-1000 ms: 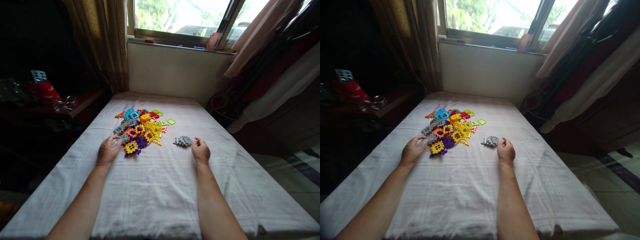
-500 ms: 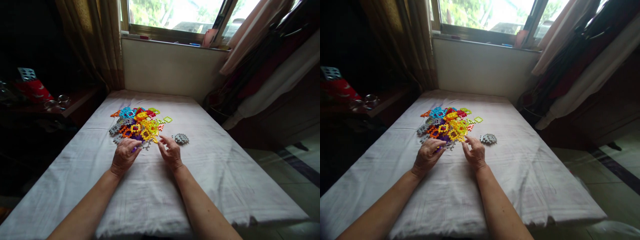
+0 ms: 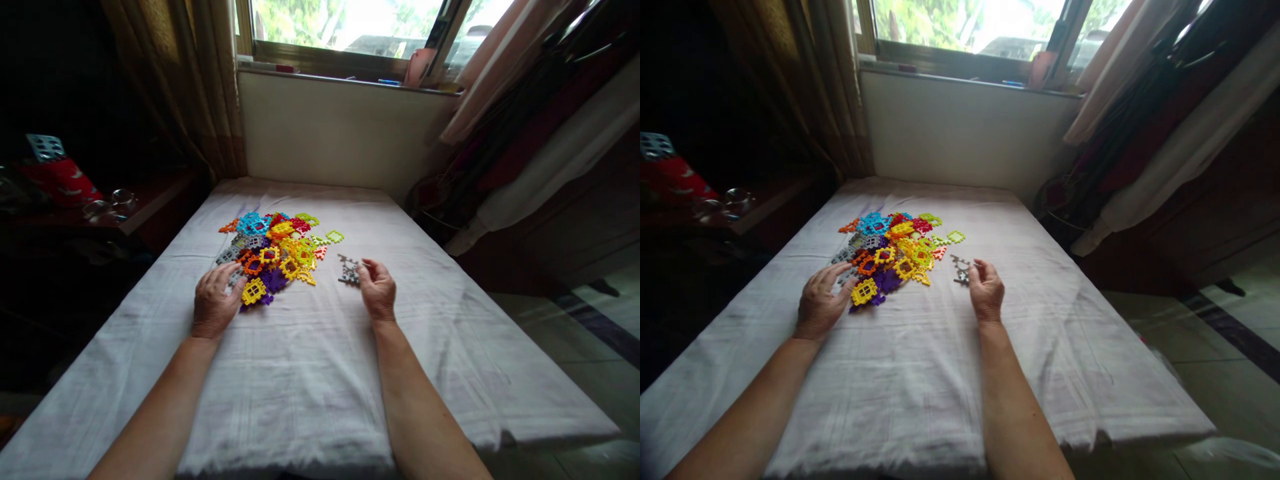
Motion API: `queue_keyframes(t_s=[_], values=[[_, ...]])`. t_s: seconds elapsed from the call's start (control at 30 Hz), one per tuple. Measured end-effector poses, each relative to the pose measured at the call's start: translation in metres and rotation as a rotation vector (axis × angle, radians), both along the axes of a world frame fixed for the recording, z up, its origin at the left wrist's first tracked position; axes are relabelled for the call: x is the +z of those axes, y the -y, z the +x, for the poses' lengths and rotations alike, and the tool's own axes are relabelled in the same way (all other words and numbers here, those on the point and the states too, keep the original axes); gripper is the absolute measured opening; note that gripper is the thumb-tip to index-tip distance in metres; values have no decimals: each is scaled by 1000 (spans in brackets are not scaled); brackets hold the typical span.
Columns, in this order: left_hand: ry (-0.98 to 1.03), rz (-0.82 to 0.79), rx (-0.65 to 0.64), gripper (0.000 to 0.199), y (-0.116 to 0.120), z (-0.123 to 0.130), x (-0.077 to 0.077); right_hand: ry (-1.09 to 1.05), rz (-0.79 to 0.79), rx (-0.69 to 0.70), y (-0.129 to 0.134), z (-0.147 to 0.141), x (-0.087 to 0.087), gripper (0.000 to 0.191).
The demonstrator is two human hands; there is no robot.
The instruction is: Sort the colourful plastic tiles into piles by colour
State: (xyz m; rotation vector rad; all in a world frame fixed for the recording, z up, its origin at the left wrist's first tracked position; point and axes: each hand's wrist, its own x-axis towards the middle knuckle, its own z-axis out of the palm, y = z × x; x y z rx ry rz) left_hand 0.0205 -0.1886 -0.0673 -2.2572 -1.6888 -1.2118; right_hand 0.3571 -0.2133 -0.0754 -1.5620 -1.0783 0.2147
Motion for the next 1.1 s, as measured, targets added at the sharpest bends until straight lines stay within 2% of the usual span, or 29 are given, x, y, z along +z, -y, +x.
queue_keyframes(t_s=[0.07,0.13,0.23,0.37,0.67,0.87,1.0,1.1], values=[[-23,-73,117,34,-8,-19,-5,-60,-28,-172,-3,28,-3,46],[-71,-164,177,33,-13,-29,-10,-92,-87,-246,-4,46,-8,46],[-156,-266,201,37,-12,-31,-13,-67,-156,-270,-5,53,-15,45],[-218,-317,227,44,-9,-24,-13,7,-207,-261,-4,48,-17,45],[-179,-270,222,47,-10,-22,-11,99,-233,-262,-4,45,-16,45],[-5,-243,284,50,-13,-29,-8,85,-213,-292,-5,44,-16,40],[83,-86,229,45,-7,-25,-1,69,-139,-322,-3,44,-9,36],[104,62,106,43,3,-9,3,114,-44,-303,1,33,-1,35]])
